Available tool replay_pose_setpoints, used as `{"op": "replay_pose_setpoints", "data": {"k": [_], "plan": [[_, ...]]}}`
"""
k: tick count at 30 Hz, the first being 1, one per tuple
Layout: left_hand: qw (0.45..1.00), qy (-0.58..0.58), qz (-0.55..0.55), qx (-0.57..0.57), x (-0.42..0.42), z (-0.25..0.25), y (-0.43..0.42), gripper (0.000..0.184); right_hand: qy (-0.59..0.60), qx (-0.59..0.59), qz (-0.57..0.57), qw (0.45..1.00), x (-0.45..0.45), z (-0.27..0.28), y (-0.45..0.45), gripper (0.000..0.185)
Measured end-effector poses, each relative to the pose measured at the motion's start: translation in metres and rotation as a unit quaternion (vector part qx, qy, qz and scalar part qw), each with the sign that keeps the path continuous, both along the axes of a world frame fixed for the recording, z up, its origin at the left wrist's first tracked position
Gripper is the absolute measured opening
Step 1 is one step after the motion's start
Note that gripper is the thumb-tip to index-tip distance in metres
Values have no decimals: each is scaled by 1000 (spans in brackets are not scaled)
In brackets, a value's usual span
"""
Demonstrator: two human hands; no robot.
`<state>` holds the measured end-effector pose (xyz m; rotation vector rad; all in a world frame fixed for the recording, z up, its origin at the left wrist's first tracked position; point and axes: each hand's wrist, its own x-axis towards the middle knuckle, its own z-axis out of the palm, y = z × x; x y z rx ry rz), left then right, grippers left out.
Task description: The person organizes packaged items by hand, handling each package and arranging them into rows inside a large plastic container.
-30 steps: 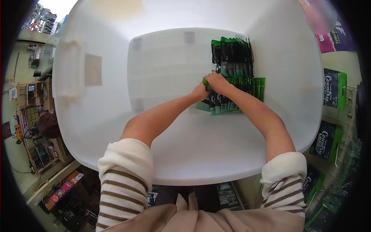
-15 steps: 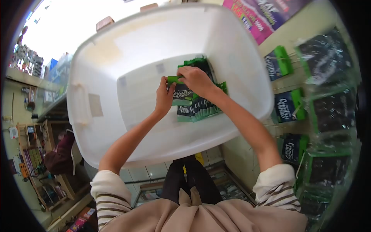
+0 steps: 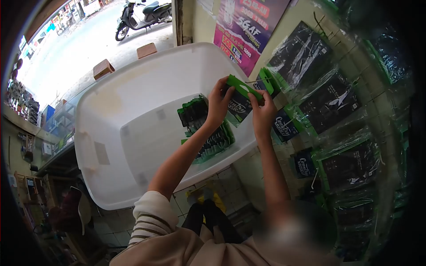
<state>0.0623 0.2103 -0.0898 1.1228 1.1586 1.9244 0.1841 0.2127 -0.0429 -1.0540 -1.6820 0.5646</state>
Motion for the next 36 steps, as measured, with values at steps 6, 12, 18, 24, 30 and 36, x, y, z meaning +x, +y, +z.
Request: {"op": "replay_pose_setpoints", "data": {"k": [6,12,18,24,30,36], "plan": [[997,44,68,8,-1,-21,34,33,1,3,23,1000,-4,-14,27,12],[990,112,85,-6,8,-22,49,34,-28,18,1,999,6,-20,43,11],[927,311,184,-94,27,-31,63,55,-57,38,-77,995,16,-28,42,24],[965,229,89,-88,6,-48,27,56,-152,208,-146,955,-5,-33,0,23],[957,218,69,-177,-69,-96,-52,39,-185,-158,281,928,-74,-97,4,14],[798,316,15,-513,-117,-256,-138,41,-590,-122,569,559,-122,-224,-12,19]]}}
